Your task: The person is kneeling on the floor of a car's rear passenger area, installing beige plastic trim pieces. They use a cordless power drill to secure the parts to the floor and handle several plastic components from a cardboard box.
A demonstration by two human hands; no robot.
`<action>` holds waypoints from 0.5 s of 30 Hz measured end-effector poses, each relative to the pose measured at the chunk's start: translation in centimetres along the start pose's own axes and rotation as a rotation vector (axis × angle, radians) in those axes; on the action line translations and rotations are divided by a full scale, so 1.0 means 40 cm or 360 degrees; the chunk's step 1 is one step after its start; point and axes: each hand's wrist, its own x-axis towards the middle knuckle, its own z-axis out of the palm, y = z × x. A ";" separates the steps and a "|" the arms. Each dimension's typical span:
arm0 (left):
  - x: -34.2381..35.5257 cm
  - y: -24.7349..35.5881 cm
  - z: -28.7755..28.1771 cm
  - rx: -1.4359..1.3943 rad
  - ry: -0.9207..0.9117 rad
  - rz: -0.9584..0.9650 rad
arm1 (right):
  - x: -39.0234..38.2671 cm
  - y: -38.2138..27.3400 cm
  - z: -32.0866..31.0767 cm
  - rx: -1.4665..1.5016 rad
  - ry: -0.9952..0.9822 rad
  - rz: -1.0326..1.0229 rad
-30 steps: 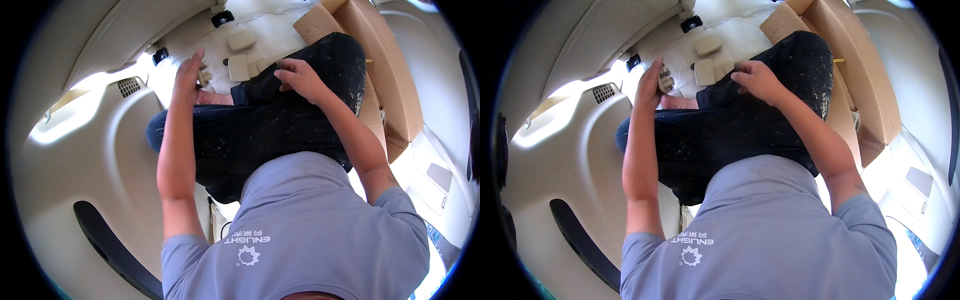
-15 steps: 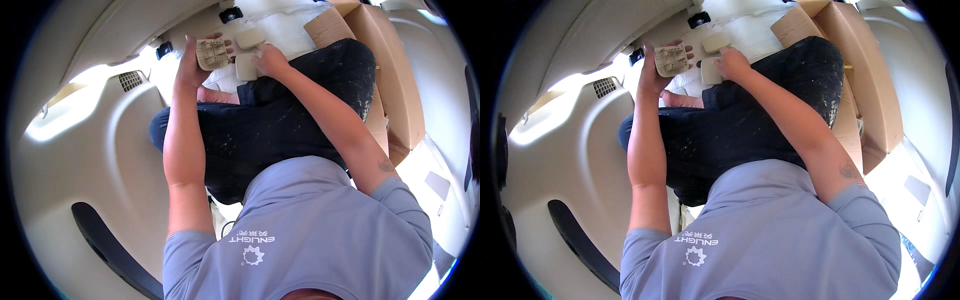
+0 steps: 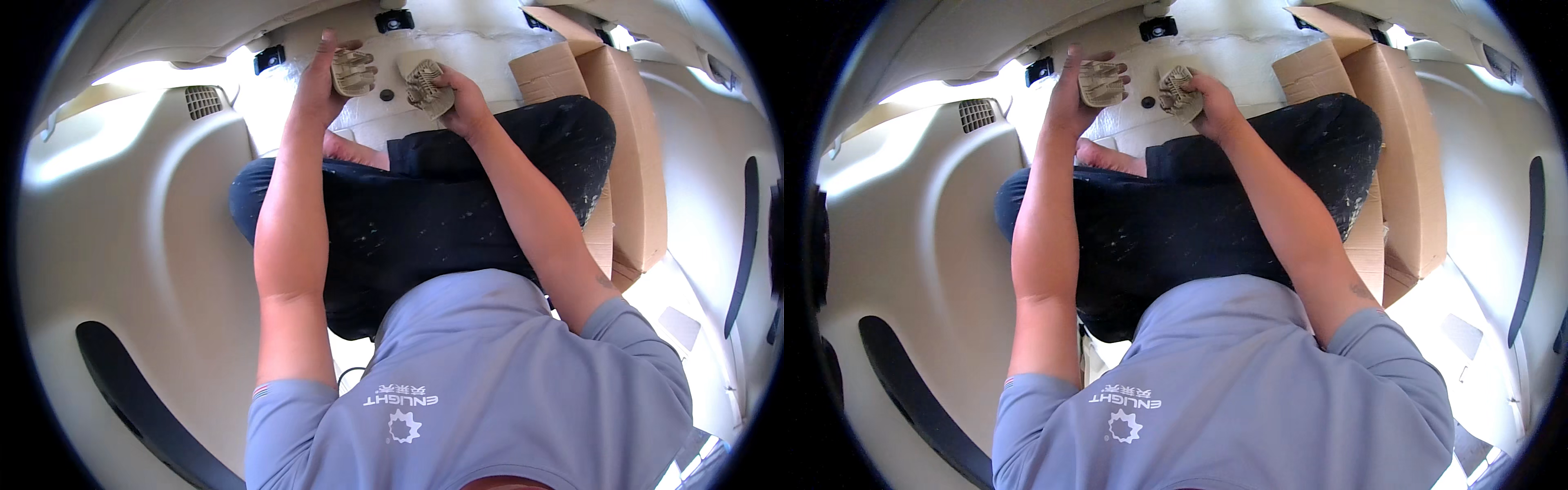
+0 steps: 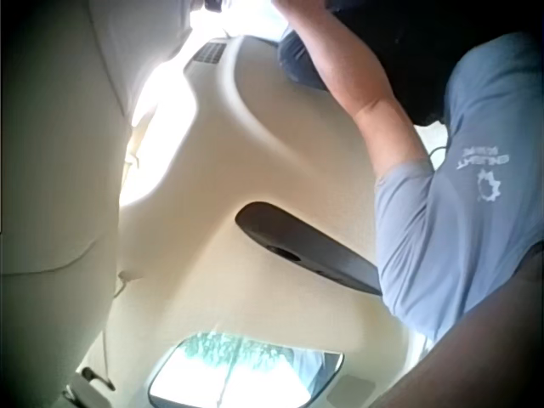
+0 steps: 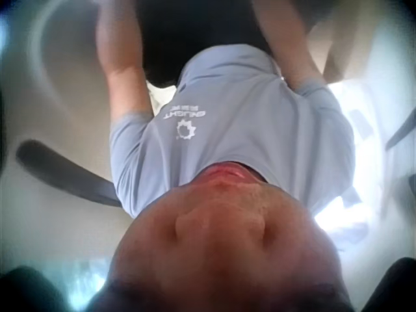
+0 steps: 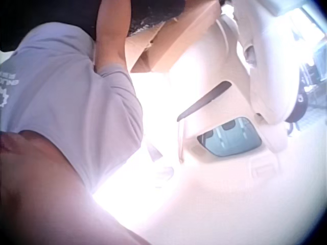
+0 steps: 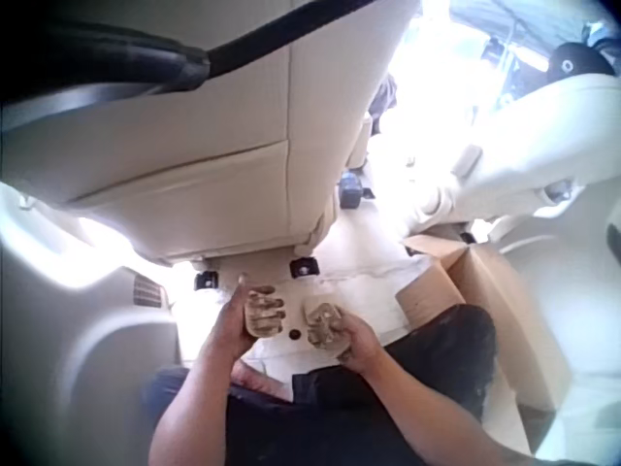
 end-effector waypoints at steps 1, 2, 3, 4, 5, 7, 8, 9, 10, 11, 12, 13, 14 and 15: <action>-0.002 0.000 0.003 0.0011 -0.0018 0.0003 | -0.025 -0.016 0.012 0.0129 -0.0177 -0.0089; -0.006 -0.003 0.006 0.0074 -0.0063 0.0000 | -0.044 -0.026 0.027 0.0153 -0.0206 -0.0147; -0.011 0.000 0.016 0.0058 -0.0140 -0.0075 | -0.059 -0.035 0.043 0.0182 -0.0241 -0.0210; -0.017 0.002 0.027 0.0042 -0.0215 -0.0148 | -0.066 -0.041 0.052 0.0211 -0.0278 -0.0271; -0.025 0.002 0.037 0.0026 -0.0287 -0.0220 | -0.070 -0.048 0.050 0.0206 -0.0300 -0.0293; -0.045 0.007 0.058 -0.0052 -0.0417 -0.0297 | -0.076 -0.057 0.048 0.0213 -0.0352 -0.0329; -0.047 0.002 0.059 -0.0022 -0.0468 -0.0317 | -0.075 -0.058 0.047 0.0234 -0.0374 -0.0312; -0.052 0.001 0.065 0.0005 -0.0516 -0.0338 | -0.070 -0.055 0.041 0.0254 -0.0395 -0.0291; -0.061 0.000 0.075 0.0067 -0.0466 -0.0320 | -0.066 -0.053 0.035 0.0274 -0.0416 -0.0270; -0.063 -0.002 0.078 0.0098 -0.0481 -0.0294 | -0.064 -0.051 0.028 0.0354 -0.0399 -0.0215; -0.066 -0.003 0.077 0.0133 -0.0492 -0.0273 | -0.062 -0.043 0.020 0.0440 -0.0380 -0.0159; -0.067 -0.004 0.076 0.0169 -0.0504 -0.0252 | -0.058 -0.036 0.011 0.0525 -0.0359 -0.0103; -0.068 -0.005 0.076 0.0178 -0.0523 -0.0261 | -0.053 -0.033 0.002 0.0505 -0.0342 -0.0102; -0.067 -0.007 0.074 0.0190 -0.0543 -0.0272 | -0.047 -0.031 -0.002 0.0487 -0.0325 -0.0105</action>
